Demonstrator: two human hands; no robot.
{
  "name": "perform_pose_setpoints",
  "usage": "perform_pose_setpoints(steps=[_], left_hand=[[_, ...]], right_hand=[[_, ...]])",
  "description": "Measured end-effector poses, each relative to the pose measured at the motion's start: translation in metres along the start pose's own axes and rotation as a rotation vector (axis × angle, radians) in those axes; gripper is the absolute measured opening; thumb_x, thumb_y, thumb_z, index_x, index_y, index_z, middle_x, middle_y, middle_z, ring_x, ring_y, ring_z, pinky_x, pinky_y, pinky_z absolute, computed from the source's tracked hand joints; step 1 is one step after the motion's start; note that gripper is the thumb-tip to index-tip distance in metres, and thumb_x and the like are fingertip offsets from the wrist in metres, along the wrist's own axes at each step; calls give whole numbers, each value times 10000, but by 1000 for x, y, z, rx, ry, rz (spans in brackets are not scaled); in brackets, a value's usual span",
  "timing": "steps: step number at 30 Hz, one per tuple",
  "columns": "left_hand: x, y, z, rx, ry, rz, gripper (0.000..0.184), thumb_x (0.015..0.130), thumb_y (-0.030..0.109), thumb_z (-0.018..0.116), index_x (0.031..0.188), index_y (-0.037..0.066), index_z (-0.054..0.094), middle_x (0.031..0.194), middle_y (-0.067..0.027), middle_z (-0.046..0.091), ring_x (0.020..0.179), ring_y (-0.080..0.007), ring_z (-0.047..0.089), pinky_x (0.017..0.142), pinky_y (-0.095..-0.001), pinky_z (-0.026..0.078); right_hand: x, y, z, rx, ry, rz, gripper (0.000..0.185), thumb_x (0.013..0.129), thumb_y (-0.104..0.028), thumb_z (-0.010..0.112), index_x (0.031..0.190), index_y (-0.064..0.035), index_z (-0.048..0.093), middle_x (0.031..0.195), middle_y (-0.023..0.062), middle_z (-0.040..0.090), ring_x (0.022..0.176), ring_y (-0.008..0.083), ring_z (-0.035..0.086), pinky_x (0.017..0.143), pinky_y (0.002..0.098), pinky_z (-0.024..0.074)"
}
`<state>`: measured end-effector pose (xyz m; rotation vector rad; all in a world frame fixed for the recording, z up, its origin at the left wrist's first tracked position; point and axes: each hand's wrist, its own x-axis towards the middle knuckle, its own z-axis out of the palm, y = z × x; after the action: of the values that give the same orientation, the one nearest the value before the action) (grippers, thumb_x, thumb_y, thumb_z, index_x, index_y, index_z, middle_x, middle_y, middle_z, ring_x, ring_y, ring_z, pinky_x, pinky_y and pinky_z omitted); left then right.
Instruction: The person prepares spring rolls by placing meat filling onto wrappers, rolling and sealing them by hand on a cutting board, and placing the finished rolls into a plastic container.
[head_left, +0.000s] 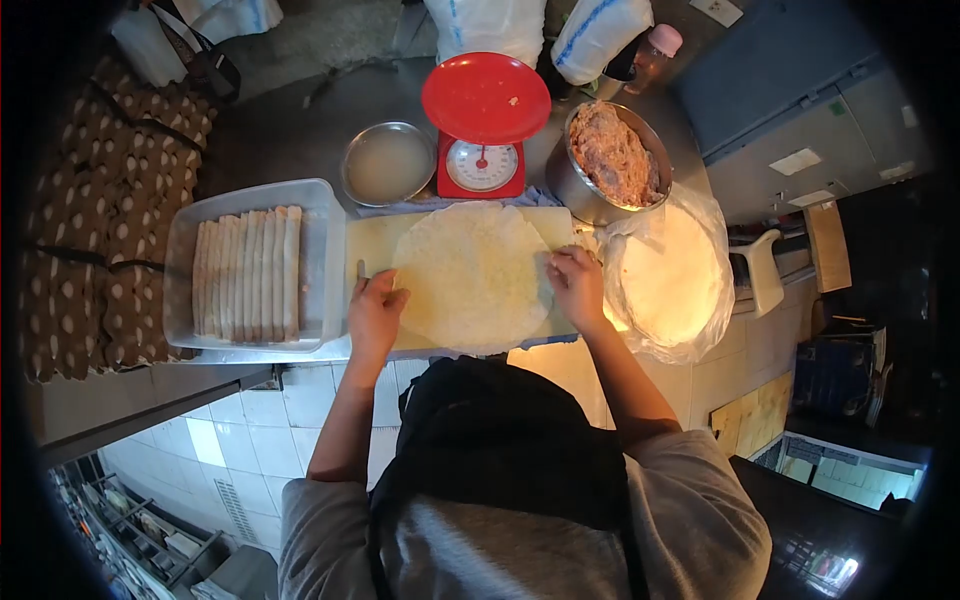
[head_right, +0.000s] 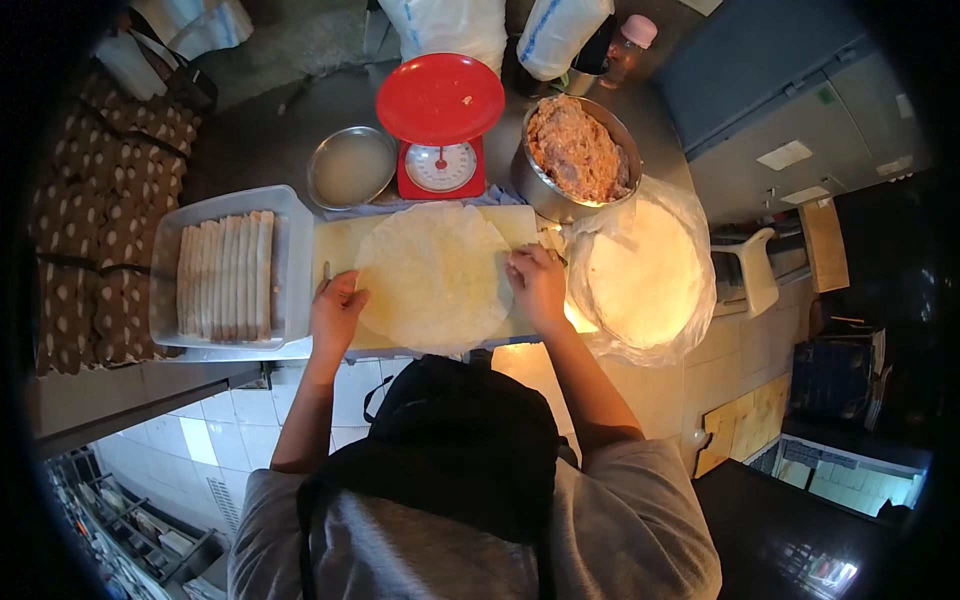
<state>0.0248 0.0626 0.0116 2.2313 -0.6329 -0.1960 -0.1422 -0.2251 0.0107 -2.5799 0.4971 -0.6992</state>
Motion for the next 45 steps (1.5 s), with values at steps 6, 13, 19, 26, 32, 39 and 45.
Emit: perform_pose_setpoints(steps=[6,13,19,26,32,39,45], left_hand=[[1,4,-5,-27,0,-97,433,715,25,745,1126,123,650,870,-97,589,730,-252,620,664,-358,515],[7,34,4,-102,43,-48,425,759,37,728,1162,118,618,873,-86,591,696,-212,614,619,-325,514],[42,120,73,-500,-335,142,342,871,28,644,1204,77,580,863,-56,628,731,-107,613,656,-238,494],[88,184,123,-744,-466,-23,517,914,128,609,1361,-25,398,828,-114,678,617,-159,659,559,-275,539],[121,219,135,-867,-499,-288,778,964,224,561,1499,38,27,886,-152,682,626,-186,650,556,-295,542],[135,222,150,-894,-529,-315,710,984,142,484,1512,87,12,780,-157,668,577,-210,653,486,-303,530],[141,220,154,-925,-517,-388,625,996,160,448,1502,99,85,774,-176,663,631,-246,681,525,-328,549]], right_hand=[[-16,-5,-14,-242,-36,-37,291,753,-107,697,1033,-183,714,1068,34,603,949,266,559,772,400,433],[46,-19,-84,237,138,132,278,811,8,615,1065,-81,686,1008,124,625,876,326,607,767,396,498],[122,47,-96,77,0,8,192,842,-56,587,1009,-56,682,972,199,656,881,357,643,767,412,509],[131,54,-91,-128,-271,67,174,751,-102,613,891,-76,713,820,183,667,800,362,656,717,421,515],[181,86,-124,32,-692,54,178,769,-179,682,915,-91,734,827,150,701,753,260,680,708,369,520],[228,99,-100,165,-274,64,237,834,-149,665,1054,-72,704,908,170,704,838,257,689,762,355,523],[196,88,-79,62,-334,54,200,858,-79,620,1039,-46,699,1028,153,698,881,256,679,809,341,511]])
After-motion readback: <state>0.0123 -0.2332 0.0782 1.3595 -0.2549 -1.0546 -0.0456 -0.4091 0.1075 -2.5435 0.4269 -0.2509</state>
